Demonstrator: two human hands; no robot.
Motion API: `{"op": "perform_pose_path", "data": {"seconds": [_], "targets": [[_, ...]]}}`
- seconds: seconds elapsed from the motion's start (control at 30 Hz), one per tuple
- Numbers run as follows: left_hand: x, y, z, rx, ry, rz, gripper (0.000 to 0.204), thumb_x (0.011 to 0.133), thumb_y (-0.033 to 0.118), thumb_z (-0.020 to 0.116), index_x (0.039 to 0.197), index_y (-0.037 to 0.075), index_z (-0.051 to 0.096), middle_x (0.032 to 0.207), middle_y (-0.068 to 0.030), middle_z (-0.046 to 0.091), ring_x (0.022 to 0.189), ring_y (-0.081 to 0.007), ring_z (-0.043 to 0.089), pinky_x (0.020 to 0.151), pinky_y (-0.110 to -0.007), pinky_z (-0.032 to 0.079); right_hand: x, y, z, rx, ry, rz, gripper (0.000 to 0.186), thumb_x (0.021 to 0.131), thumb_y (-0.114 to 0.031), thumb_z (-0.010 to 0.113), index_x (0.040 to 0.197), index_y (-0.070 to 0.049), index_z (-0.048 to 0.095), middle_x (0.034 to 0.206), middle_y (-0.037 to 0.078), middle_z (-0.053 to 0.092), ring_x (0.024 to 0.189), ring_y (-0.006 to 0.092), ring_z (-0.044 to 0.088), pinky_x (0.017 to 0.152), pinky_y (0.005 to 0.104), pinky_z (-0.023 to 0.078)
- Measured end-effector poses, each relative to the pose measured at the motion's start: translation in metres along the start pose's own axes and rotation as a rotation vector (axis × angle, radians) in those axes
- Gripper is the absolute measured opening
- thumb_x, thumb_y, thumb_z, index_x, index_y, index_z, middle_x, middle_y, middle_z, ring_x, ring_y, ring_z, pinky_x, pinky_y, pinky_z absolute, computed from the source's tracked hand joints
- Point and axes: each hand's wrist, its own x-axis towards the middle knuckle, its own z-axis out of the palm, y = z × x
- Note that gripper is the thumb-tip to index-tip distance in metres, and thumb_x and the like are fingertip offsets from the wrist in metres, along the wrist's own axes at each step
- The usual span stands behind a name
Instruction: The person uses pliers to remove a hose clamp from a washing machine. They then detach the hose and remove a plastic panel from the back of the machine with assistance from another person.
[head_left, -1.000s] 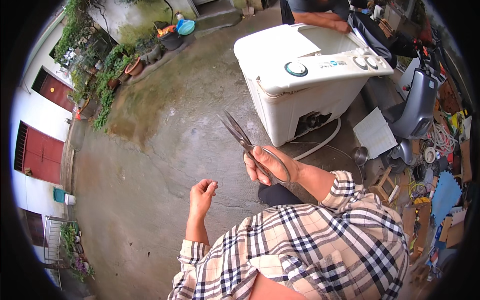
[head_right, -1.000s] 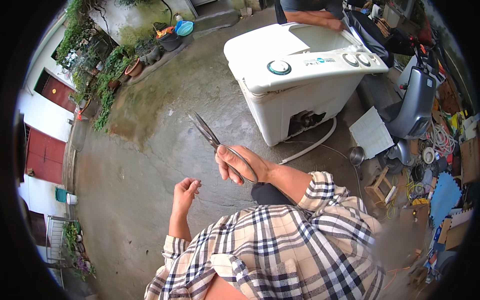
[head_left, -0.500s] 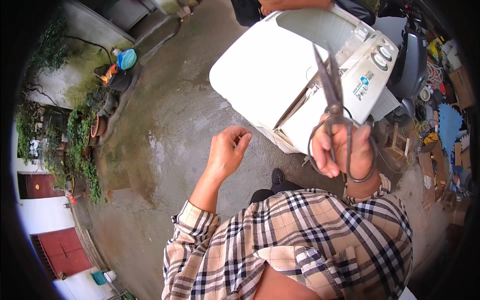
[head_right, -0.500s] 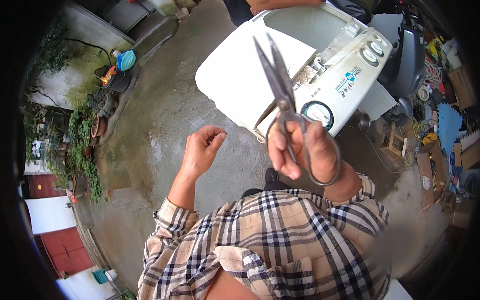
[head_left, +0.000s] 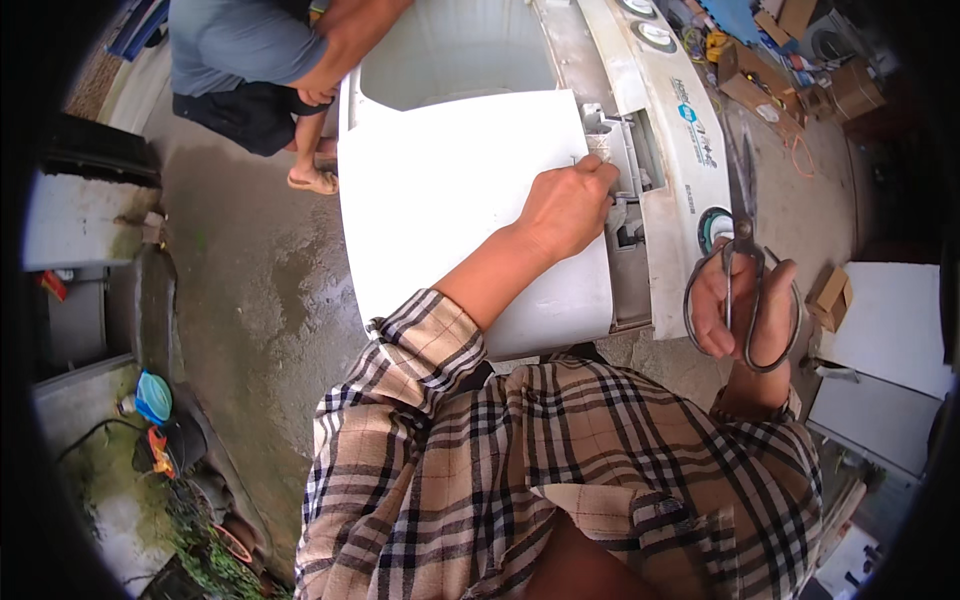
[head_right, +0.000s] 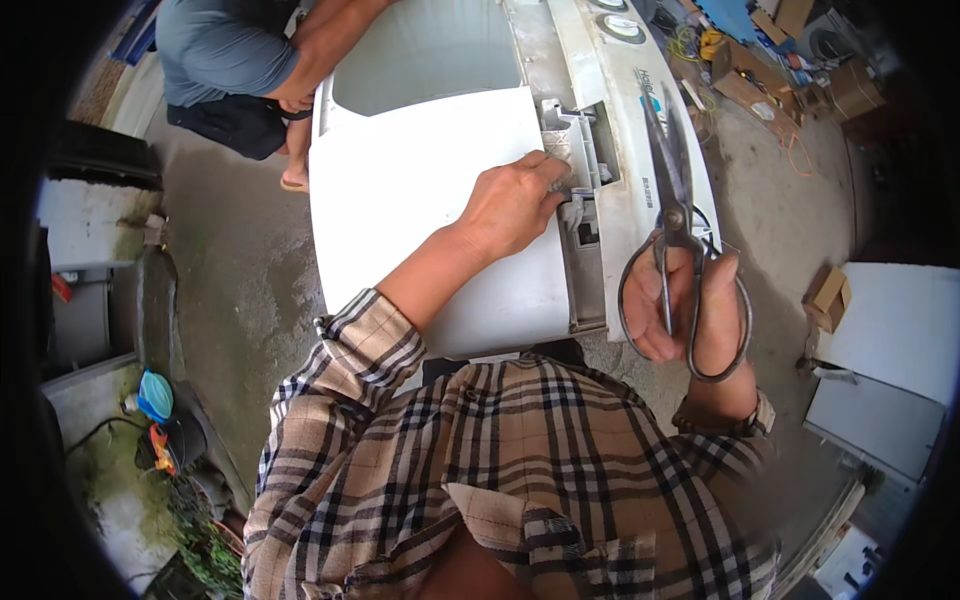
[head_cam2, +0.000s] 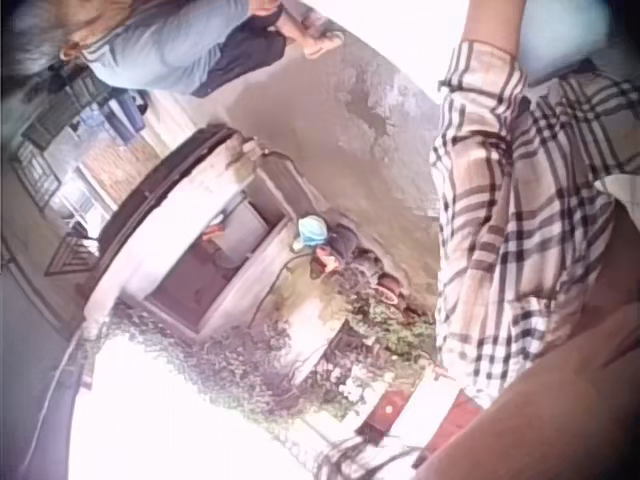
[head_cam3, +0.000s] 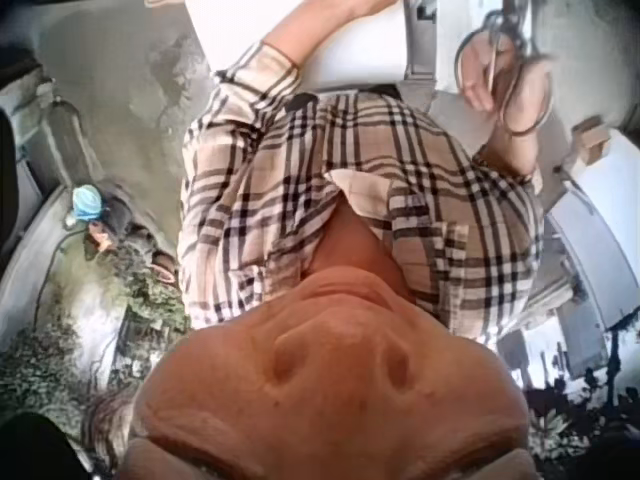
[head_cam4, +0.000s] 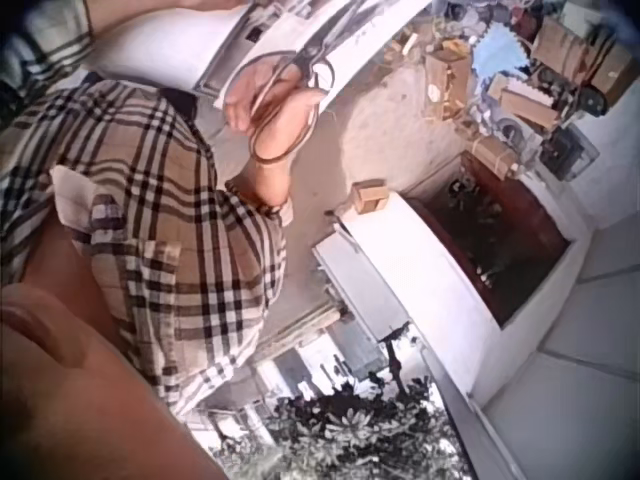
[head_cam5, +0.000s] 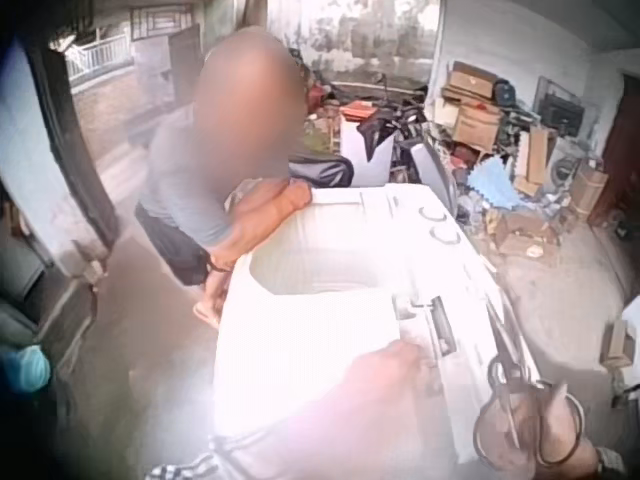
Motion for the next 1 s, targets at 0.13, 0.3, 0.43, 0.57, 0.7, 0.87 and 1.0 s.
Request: {"op": "perform_pose_path", "data": {"seconds": [0.13, 0.3, 0.43, 0.57, 0.7, 0.87, 1.0], "targets": [[0.017, 0.0, 0.017, -0.08, -0.137, 0.119, 0.017, 0.08, 0.011, 0.063, 0.095, 0.004, 0.06, 0.091, -0.0135, 0.06, 0.08, -0.0337, 0.062, 0.071, -0.042, 0.05, -0.022, 0.037, 0.032, -0.148, 0.264, 0.233, 0.067, 0.09, -0.069, 0.022, 0.083, -0.006, 0.043, 0.062, 0.006, 0.051, 0.04, 0.0086, 0.036, 0.039, 0.0223, 0.031], [0.019, 0.005, 0.035, -0.073, -0.149, 0.233, 0.008, 0.08, 0.011, 0.062, 0.084, 0.003, 0.06, 0.086, -0.0119, 0.06, 0.077, -0.032, 0.063, 0.068, -0.042, 0.05, -0.043, 0.08, 0.044, -0.382, 0.559, 0.384, 0.065, 0.092, -0.064, 0.026, 0.081, -0.004, 0.047, 0.06, 0.008, 0.051, 0.041, 0.011, 0.043, 0.04, 0.0242, 0.034], [0.032, 0.004, 0.038, -0.114, -0.103, 0.262, 0.009, 0.08, 0.011, 0.061, 0.076, 0.003, 0.061, 0.081, -0.0116, 0.061, 0.075, -0.0311, 0.063, 0.066, -0.042, 0.05, -0.034, 0.089, 0.048, -0.377, 0.724, 0.412, 0.064, 0.092, -0.064, 0.029, 0.083, -0.003, 0.047, 0.059, 0.008, 0.051, 0.041, 0.0117, 0.043, 0.04, 0.0246, 0.034], [0.045, 0.001, 0.041, -0.181, -0.026, 0.188, 0.011, 0.081, 0.013, 0.061, 0.074, 0.004, 0.064, 0.079, -0.0119, 0.061, 0.074, -0.0314, 0.063, 0.067, -0.042, 0.05, -0.018, 0.098, 0.043, -0.321, 0.781, 0.401, 0.063, 0.092, -0.063, 0.03, 0.082, -0.003, 0.046, 0.059, 0.009, 0.051, 0.04, 0.0122, 0.044, 0.039, 0.0257, 0.034], [0.053, 0.003, 0.039, -0.212, -0.071, 0.156, 0.01, 0.081, 0.014, 0.061, 0.079, 0.006, 0.065, 0.083, -0.0115, 0.063, 0.076, -0.0318, 0.062, 0.068, -0.043, 0.05, -0.003, 0.102, 0.04, -0.355, 0.827, 0.418, 0.063, 0.093, -0.062, 0.028, 0.078, -0.004, 0.046, 0.058, 0.009, 0.051, 0.039, 0.0127, 0.044, 0.038, 0.0271, 0.035], [0.061, 0.003, 0.042, -0.188, -0.063, 0.191, 0.007, 0.081, 0.014, 0.061, 0.081, 0.007, 0.065, 0.081, -0.0117, 0.063, 0.075, -0.0328, 0.062, 0.067, -0.043, 0.05, 0.01, 0.095, 0.04, -0.487, 0.872, 0.498, 0.065, 0.094, -0.06, 0.028, 0.078, -0.001, 0.051, 0.057, 0.008, 0.053, 0.04, 0.0126, 0.047, 0.04, 0.0275, 0.037], [0.068, 0.0, 0.045, -0.144, 0.003, 0.254, 0.003, 0.075, 0.008, 0.061, 0.077, 0.006, 0.063, 0.079, -0.0138, 0.062, 0.071, -0.0335, 0.063, 0.063, -0.042, 0.051, 0.014, 0.099, 0.043, -0.727, 0.886, 0.532, 0.064, 0.095, -0.056, 0.032, 0.083, 0.003, 0.052, 0.059, 0.012, 0.057, 0.051, 0.0225, 0.057, 0.051, 0.0342, 0.045]]}}
